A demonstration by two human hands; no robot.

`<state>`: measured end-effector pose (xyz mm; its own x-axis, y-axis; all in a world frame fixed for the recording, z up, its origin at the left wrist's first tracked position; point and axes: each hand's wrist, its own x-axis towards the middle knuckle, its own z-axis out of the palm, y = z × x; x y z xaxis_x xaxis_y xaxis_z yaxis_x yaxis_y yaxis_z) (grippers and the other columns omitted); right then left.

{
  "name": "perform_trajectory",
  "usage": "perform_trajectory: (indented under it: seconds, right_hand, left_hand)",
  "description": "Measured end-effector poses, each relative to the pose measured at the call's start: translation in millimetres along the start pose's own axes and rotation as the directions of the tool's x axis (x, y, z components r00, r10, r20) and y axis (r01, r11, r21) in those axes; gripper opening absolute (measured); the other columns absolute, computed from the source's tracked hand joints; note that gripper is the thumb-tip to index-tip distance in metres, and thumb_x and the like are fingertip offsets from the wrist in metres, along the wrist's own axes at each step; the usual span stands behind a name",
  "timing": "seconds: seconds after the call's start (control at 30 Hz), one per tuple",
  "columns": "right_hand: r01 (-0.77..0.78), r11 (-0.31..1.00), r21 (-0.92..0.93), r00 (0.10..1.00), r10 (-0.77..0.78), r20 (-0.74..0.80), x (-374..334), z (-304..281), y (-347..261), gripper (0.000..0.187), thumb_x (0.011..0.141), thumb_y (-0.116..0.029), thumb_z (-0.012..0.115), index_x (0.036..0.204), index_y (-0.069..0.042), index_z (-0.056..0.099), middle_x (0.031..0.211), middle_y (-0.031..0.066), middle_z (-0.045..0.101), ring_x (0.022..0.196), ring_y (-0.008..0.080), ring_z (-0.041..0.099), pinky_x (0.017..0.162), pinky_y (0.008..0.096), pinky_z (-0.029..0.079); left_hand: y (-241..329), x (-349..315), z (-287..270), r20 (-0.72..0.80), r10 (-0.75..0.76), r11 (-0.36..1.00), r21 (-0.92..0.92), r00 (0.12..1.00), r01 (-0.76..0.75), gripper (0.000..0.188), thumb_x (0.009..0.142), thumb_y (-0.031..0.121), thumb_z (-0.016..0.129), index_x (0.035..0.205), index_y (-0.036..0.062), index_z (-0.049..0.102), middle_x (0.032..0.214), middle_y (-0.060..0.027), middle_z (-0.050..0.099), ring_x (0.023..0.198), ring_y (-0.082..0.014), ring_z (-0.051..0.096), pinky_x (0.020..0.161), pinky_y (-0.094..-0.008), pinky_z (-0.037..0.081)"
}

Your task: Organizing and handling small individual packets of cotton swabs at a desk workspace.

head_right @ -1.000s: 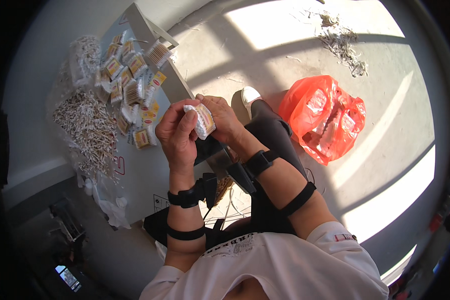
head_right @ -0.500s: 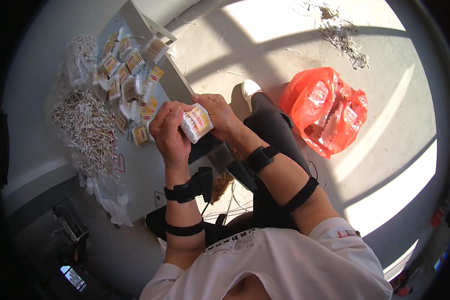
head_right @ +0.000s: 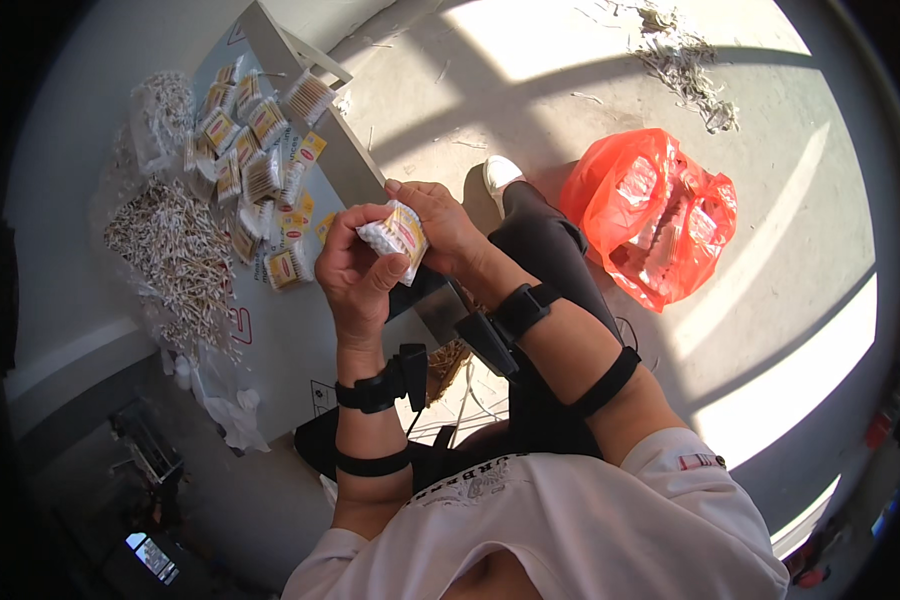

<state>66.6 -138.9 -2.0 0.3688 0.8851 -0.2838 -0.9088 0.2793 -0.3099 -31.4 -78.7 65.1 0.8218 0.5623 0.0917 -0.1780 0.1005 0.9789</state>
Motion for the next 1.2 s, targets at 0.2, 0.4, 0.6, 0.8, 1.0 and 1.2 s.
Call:
perform_trajectory:
  seconds: [0.2, 0.4, 0.6, 0.8, 1.0, 1.2]
  right_hand:
    - [-0.016, 1.0, 0.02, 1.0, 0.016, 0.015, 3, -1, 6, 0.025, 0.094, -0.025, 0.053, 0.082, -0.004, 0.06, 0.073, 0.0059, 0.063, 0.063, 0.0139, 0.063, 0.058, 0.0265, 0.054]
    - [-0.017, 0.999, 0.032, 1.0, 0.016, 0.026, 4, -8, 6, 0.026, 0.094, -0.024, 0.052, 0.085, -0.002, 0.061, 0.076, 0.0068, 0.064, 0.063, 0.0146, 0.064, 0.057, 0.0272, 0.055]
    - [-0.038, 0.999, -0.004, 0.999, 0.038, -0.008, 3, 2, 8, 0.027, 0.093, -0.023, 0.056, 0.079, -0.001, 0.06, 0.071, 0.0057, 0.063, 0.06, 0.0135, 0.062, 0.055, 0.0262, 0.053]
    - [-0.012, 0.999, -0.039, 0.997, 0.009, -0.074, 2, 1, 10, 0.028, 0.093, -0.024, 0.056, 0.079, 0.0, 0.06, 0.069, 0.0053, 0.063, 0.059, 0.0136, 0.062, 0.054, 0.0258, 0.051]
    - [0.213, 0.843, -0.494, 0.895, -0.371, -0.246, 6, -3, 4, 0.031, 0.095, -0.027, 0.053, 0.078, -0.001, 0.06, 0.064, 0.0005, 0.056, 0.054, 0.0065, 0.052, 0.049, 0.0227, 0.043]
    - [0.289, 0.671, -0.683, 0.837, -0.523, -0.16, 6, -3, 8, 0.036, 0.096, -0.028, 0.05, 0.074, -0.001, 0.058, 0.062, -0.0038, 0.05, 0.056, 0.0029, 0.042, 0.051, 0.0212, 0.037]
  left_hand:
    - [8, -1, 3, 0.062, -0.036, 0.999, 0.007, 0.997, 0.036, 0.058, 0.065, 0.012, 0.084, 0.112, 0.0011, 0.052, 0.095, -0.0017, 0.055, 0.086, -0.0096, 0.056, 0.077, -0.0233, 0.049]
    - [8, 0, 6, 0.043, -0.124, 0.989, 0.087, 0.991, 0.12, 0.062, 0.067, 0.025, 0.084, 0.113, 0.0, 0.052, 0.1, -0.0056, 0.056, 0.092, -0.0129, 0.055, 0.085, -0.0264, 0.045]
    - [4, 8, 0, -0.101, 0.065, 0.988, 0.149, 0.993, -0.049, 0.024, 0.094, 0.024, 0.054, 0.09, 0.0013, 0.062, 0.078, 0.0017, 0.057, 0.074, -0.0052, 0.05, 0.065, -0.0195, 0.04]
    - [11, 14, -5, -0.096, -0.061, 0.973, 0.216, 0.994, 0.08, 0.031, 0.096, 0.027, 0.048, 0.091, -0.0016, 0.06, 0.086, -0.0055, 0.061, 0.078, -0.0095, 0.054, 0.071, -0.0229, 0.043]
    - [-1, 3, -1, -0.426, -0.115, 0.949, 0.219, 0.897, 0.226, 0.044, 0.097, 0.042, 0.042, 0.081, 0.0026, 0.056, 0.072, 0.0, 0.053, 0.06, -0.0041, 0.048, 0.048, -0.0182, 0.038]
    - [-13, 3, 3, -0.45, -0.141, 0.928, 0.25, 0.882, 0.276, 0.032, 0.093, 0.027, 0.057, 0.072, 0.0033, 0.052, 0.06, 0.0017, 0.049, 0.05, -0.0045, 0.043, 0.044, -0.021, 0.035]
